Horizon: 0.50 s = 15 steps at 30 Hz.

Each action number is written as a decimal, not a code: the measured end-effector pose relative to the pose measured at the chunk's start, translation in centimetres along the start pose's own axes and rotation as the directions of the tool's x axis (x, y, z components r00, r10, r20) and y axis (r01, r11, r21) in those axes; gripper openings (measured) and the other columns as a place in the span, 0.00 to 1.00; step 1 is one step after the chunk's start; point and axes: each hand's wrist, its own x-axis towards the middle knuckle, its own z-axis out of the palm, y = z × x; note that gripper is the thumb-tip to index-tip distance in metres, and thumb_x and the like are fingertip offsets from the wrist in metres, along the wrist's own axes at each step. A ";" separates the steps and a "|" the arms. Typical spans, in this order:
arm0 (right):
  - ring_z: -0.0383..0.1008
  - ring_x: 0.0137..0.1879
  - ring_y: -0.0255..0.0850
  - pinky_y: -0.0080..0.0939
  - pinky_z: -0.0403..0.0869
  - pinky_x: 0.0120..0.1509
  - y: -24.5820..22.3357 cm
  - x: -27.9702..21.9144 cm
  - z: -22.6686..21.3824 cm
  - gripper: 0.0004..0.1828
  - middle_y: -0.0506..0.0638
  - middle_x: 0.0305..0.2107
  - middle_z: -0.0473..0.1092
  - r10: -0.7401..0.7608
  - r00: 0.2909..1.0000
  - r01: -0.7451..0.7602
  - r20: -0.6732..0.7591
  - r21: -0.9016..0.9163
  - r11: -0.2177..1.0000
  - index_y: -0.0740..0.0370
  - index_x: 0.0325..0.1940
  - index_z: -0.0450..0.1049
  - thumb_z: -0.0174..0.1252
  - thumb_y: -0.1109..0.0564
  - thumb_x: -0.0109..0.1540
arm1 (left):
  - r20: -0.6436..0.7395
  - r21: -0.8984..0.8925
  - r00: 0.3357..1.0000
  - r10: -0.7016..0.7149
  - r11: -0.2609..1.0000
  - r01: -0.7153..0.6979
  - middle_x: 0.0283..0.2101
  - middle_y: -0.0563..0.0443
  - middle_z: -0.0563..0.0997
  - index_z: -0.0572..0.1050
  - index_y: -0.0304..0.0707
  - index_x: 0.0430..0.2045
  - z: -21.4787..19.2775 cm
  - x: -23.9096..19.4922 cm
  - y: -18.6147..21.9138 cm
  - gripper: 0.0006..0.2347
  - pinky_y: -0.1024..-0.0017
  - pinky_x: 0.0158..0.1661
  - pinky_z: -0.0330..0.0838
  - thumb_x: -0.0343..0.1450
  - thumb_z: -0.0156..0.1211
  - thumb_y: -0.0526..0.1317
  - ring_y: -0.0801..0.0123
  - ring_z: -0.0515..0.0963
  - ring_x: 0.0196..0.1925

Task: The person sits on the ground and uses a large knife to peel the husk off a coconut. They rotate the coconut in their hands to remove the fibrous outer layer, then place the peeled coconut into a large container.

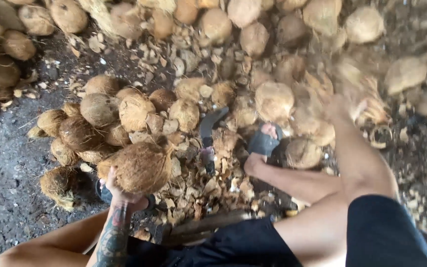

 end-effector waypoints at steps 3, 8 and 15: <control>0.68 0.73 0.64 0.69 0.66 0.73 1.4 -7.6 -9.4 0.41 0.62 0.66 0.72 0.249 0.968 -0.166 0.024 0.806 0.569 0.35 0.65 0.80 0.45 0.12 0.65 | 0.028 -0.020 1.000 -0.007 1.000 0.008 0.64 0.40 0.77 0.71 0.50 0.64 -0.4 -0.5 0.4 0.36 0.38 0.63 0.63 0.62 0.65 0.64 0.45 0.77 0.62; 0.48 0.53 0.48 0.50 0.49 0.49 -3.4 -24.9 -35.4 0.16 0.57 0.54 0.49 0.434 0.901 -0.135 0.022 0.963 0.231 0.57 0.66 0.59 0.46 0.58 0.74 | 0.070 -0.049 0.997 -0.037 0.998 0.041 0.62 0.40 0.78 0.73 0.49 0.61 -0.2 -0.8 1.1 0.34 0.39 0.57 0.67 0.63 0.64 0.65 0.45 0.78 0.59; 0.78 0.18 0.57 0.47 0.75 0.11 -33.9 -23.5 -23.9 0.32 0.67 0.29 0.79 -0.350 0.935 0.124 -0.059 0.978 0.165 0.59 0.43 0.87 0.68 0.27 0.58 | 0.074 -0.118 0.997 -0.033 0.992 0.042 0.59 0.39 0.80 0.74 0.48 0.57 3.5 -2.0 1.2 0.32 0.40 0.49 0.73 0.64 0.61 0.67 0.46 0.80 0.55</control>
